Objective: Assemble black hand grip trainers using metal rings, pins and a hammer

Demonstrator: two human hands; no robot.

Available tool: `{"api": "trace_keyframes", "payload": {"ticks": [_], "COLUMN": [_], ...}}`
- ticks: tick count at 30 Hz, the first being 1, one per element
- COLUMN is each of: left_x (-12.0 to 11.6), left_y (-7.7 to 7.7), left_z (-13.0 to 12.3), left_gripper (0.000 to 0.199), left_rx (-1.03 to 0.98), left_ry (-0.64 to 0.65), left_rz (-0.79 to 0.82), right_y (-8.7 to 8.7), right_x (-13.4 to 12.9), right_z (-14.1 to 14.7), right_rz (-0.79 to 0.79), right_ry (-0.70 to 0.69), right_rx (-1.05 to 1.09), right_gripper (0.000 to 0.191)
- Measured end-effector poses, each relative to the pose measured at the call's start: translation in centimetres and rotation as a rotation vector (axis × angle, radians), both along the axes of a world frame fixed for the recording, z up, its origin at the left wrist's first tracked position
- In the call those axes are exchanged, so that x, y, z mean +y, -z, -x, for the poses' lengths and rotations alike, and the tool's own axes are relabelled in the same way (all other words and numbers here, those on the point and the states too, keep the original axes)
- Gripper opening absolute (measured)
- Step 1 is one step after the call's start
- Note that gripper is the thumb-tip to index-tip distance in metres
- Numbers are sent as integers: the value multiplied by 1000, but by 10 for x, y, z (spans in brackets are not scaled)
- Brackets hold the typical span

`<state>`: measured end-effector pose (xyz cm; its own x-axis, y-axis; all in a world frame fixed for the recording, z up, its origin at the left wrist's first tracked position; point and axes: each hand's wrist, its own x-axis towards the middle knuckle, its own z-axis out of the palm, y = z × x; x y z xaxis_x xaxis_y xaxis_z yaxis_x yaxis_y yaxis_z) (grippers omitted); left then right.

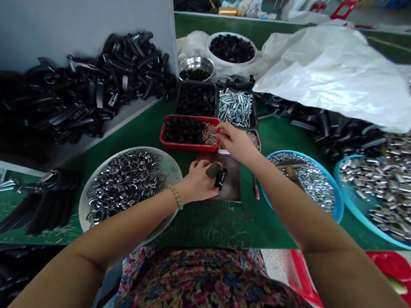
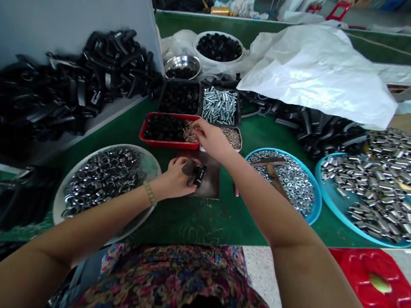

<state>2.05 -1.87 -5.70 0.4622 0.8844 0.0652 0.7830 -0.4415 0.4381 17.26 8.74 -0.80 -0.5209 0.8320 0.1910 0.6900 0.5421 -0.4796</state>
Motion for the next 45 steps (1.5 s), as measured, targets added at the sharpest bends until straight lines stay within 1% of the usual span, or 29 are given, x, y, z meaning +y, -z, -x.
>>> {"api": "trace_keyframes", "payload": {"ticks": [2, 3, 5, 6, 7, 10, 11, 13, 17, 21, 23, 24, 25, 26, 27, 28, 29, 30, 31, 33, 35, 37, 38, 40, 41, 42, 43, 45], "left_x": [-1, -1, -1, 0, 0, 0, 0, 0, 0, -1, -1, -2, -2, -2, -2, -1, -1, -1, -1, 0, 0, 0, 0, 0, 0, 0, 0, 0], "left_y": [0, 0, 1, 1, 2, 4, 5, 6, 7, 5, 3, 2, 2, 2, 3, 3, 3, 4, 4, 5, 6, 8, 8, 9, 10, 10, 10, 9], "left_z": [1, 1, 1, 0, 0, -2, -2, -2, -2, -1, -1, -1, -1, -1, -2, -2, -2, -3, -3, -3, -2, -2, -2, -2, -2, -2, -2, -2], "left_gripper": [60, 60, 59, 59, 59, 59, 57, 55, 53, 52, 49, 48, 48, 48, 48, 48, 47, 45, 42, 36, 34, 37, 39, 44, 45, 47, 48, 51], "left_rx": [8, 15, 24, 24, 22, 21, 25, 32, 37, 46, 40, 35, 29, 25, 23, 24, 29, 35, 42, 53, 52, 36, 23, -2, -9, -11, -9, 5], "left_ry": [8, 11, 4, -5, -16, -31, -29, -26, -17, -8, -5, -8, -12, -16, -17, -17, -15, -13, -15, -23, -19, -11, -15, -45, -64, -77, -81, -73], "left_rz": [-5, -1, 11, 14, 12, -11, -15, -17, -30, -35, -38, -40, -40, -40, -40, -40, -40, -40, -40, -39, -34, -31, -33, -37, -34, -27, -19, -7], "right_y": [2, 5, 11, 15, 18, 25, 25, 23, 19, 21, 23, 23, 23, 24, 24, 24, 24, 25, 27, 28, 25, 15, 7, -8, -15, -20, -24, -26], "right_x": [-24, -35, -52, -57, -60, -60, -58, -58, -65, -76, -78, -79, -80, -80, -81, -82, -83, -84, -85, -90, -97, -107, -112, -122, -125, -128, -130, -130], "right_z": [-16, -23, -34, -37, -39, -37, -36, -34, -27, -16, -22, -31, -44, -61, -81, -101, -121, -138, -152, -163, -153, -128, -114, -85, -73, -62, -54, -44], "right_rz": [165, 255, 401, 425, 410, 222, 170, 114, 48, -61, -100, -119, -136, -153, -159, -146, -96, -34, 27, 105, 113, 120, 143, 204, 223, 219, 200, 164], "right_ry": [26, 35, 53, 63, 72, 65, 51, 17, -31, -89, -110, -94, -33, 78, 226, 412, 571, 666, 720, 735, 745, 719, 657, 458, 361, 298, 274, 295], "right_rx": [146, 166, 145, 116, 73, -169, -246, -345, -407, -482, -496, -495, -495, -509, -533, -574, -626, -675, -719, -751, -689, -528, -434, -273, -216, -172, -139, -129], "right_gripper": [20, 16, 15, 17, 17, 17, 17, 16, 18, 22, 24, 25, 27, 28, 31, 33, 34, 34, 33, 32, 36, 40, 40, 39, 38, 37, 37, 36]}}
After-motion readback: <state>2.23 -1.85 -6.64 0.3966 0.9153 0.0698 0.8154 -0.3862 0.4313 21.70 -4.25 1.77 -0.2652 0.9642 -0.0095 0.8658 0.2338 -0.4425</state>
